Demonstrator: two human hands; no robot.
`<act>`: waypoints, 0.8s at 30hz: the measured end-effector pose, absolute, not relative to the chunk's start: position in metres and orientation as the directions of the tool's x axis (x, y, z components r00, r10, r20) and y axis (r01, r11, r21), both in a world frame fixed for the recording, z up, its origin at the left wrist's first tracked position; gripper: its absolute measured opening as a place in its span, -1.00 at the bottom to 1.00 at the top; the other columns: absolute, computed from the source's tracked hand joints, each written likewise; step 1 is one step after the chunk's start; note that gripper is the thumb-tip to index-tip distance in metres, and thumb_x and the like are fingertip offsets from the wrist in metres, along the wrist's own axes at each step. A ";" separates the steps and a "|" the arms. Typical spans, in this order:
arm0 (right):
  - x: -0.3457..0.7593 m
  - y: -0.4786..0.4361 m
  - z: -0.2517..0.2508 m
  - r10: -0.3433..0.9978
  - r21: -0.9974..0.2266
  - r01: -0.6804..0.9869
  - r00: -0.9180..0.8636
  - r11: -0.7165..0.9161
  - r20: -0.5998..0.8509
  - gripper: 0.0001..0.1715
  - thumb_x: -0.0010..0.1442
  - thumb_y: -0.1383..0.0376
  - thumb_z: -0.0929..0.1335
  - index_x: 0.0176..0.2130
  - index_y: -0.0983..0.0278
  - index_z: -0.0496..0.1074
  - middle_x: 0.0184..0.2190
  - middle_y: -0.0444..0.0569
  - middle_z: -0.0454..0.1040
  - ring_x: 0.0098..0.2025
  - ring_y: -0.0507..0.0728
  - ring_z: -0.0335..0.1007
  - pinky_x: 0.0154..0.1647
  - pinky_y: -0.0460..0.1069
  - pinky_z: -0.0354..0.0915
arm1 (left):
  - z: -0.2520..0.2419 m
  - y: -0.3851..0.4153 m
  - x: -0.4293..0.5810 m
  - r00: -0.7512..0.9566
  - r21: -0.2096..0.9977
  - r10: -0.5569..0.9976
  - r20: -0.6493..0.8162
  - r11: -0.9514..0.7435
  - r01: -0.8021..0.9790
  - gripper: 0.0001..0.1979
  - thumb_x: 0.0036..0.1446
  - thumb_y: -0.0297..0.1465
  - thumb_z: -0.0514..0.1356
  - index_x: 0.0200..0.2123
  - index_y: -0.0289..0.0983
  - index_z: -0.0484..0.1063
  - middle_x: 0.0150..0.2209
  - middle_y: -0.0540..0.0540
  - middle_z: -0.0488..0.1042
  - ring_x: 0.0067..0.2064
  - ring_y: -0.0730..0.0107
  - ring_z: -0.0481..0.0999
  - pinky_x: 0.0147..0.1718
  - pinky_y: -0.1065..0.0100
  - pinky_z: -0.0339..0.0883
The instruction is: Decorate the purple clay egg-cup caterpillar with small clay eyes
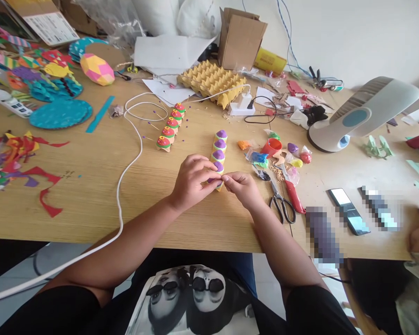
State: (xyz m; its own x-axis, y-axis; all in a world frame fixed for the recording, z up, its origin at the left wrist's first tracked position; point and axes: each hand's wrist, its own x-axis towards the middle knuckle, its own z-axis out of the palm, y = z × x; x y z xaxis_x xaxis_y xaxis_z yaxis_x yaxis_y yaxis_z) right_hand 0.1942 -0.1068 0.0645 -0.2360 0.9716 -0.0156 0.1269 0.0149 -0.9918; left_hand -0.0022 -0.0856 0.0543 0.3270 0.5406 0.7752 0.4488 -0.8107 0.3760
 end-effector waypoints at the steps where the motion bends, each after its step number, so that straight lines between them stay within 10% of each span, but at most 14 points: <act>1: 0.194 -0.107 0.065 0.972 -0.992 0.125 -0.235 0.016 -0.014 -0.36 0.15 -0.17 0.45 -0.57 0.29 0.37 -0.62 -0.19 0.17 -0.53 -0.03 -0.02 -0.50 -0.05 -0.05 | 0.054 -0.086 -0.002 0.327 0.379 0.542 0.774 -0.810 0.448 -0.92 0.18 -0.38 0.39 -0.23 -0.13 0.59 -0.19 -0.04 0.60 -0.01 0.22 0.44 0.05 0.09 0.41; 24: 0.198 -0.105 0.059 0.965 -0.980 -0.140 -0.242 -0.141 -0.104 -0.61 0.06 0.02 0.54 -0.34 0.25 0.48 -0.53 -0.20 0.30 -0.51 -0.04 0.03 -0.50 -0.07 -0.02 | 0.052 -0.085 -0.004 0.327 0.424 0.598 0.732 -0.775 0.468 -0.87 0.21 -0.34 0.35 -0.15 -0.10 0.58 -0.18 -0.04 0.61 0.01 0.18 0.47 0.10 0.05 0.38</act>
State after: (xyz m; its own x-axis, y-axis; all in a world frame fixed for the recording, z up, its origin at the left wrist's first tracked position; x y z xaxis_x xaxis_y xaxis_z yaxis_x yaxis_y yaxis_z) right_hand 0.1980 -0.1047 0.0587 -0.2418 0.9647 -0.1041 -0.1403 -0.1409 -0.9800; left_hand -0.0039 -0.0850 0.0524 0.3267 0.5978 0.7320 0.4679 -0.7753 0.4243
